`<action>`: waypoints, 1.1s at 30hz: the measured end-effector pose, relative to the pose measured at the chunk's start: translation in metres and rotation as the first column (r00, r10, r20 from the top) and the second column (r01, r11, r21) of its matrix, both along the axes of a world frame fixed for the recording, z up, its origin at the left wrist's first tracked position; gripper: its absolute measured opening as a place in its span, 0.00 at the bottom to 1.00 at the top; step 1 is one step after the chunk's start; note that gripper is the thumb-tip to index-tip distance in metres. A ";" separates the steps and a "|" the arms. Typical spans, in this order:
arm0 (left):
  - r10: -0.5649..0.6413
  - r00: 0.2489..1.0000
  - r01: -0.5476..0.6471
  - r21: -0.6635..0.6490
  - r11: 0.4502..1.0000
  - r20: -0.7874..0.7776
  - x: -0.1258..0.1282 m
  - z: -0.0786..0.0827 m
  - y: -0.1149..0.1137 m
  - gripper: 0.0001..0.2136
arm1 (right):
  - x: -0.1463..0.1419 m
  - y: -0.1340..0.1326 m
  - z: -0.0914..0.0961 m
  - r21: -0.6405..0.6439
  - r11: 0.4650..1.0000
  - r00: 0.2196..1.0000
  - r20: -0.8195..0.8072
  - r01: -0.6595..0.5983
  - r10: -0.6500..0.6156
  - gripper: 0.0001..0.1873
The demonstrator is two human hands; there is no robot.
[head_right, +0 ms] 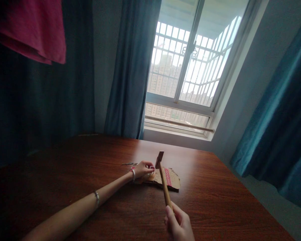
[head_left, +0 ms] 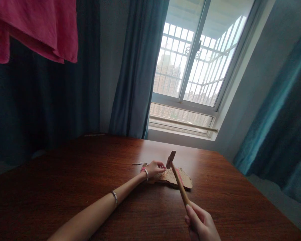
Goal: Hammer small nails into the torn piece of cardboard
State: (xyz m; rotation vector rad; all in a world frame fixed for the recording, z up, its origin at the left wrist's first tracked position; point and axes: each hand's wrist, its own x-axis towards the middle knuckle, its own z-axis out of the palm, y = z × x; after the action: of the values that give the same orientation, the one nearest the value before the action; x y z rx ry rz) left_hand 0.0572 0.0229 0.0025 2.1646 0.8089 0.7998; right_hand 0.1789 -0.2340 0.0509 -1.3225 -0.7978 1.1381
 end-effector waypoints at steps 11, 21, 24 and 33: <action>0.002 1.000 -0.002 0.009 1.000 -0.020 0.000 0.002 -0.002 0.10 | -0.002 -0.001 0.000 0.004 1.000 1.000 0.009 0.018 -0.018 0.30; -0.009 1.000 0.009 0.027 1.000 -0.018 0.000 0.000 0.001 0.10 | -0.002 -0.001 0.004 0.025 1.000 1.000 0.016 -0.011 0.010 0.29; -0.016 1.000 0.016 0.031 0.999 -0.008 -0.001 0.000 0.000 0.10 | -0.002 0.000 0.003 0.008 1.000 1.000 -0.004 -0.012 0.012 0.30; 0.008 1.000 -0.007 0.020 1.000 -0.027 0.000 -0.002 0.002 0.11 | -0.003 -0.001 0.004 0.016 1.000 1.000 -0.025 0.000 0.000 0.28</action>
State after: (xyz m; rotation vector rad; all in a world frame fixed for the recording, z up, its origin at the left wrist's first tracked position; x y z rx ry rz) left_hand 0.0571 0.0244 0.0008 2.1957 0.8266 0.7872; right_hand 0.1756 -0.2347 0.0545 -1.2928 -0.7869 1.1446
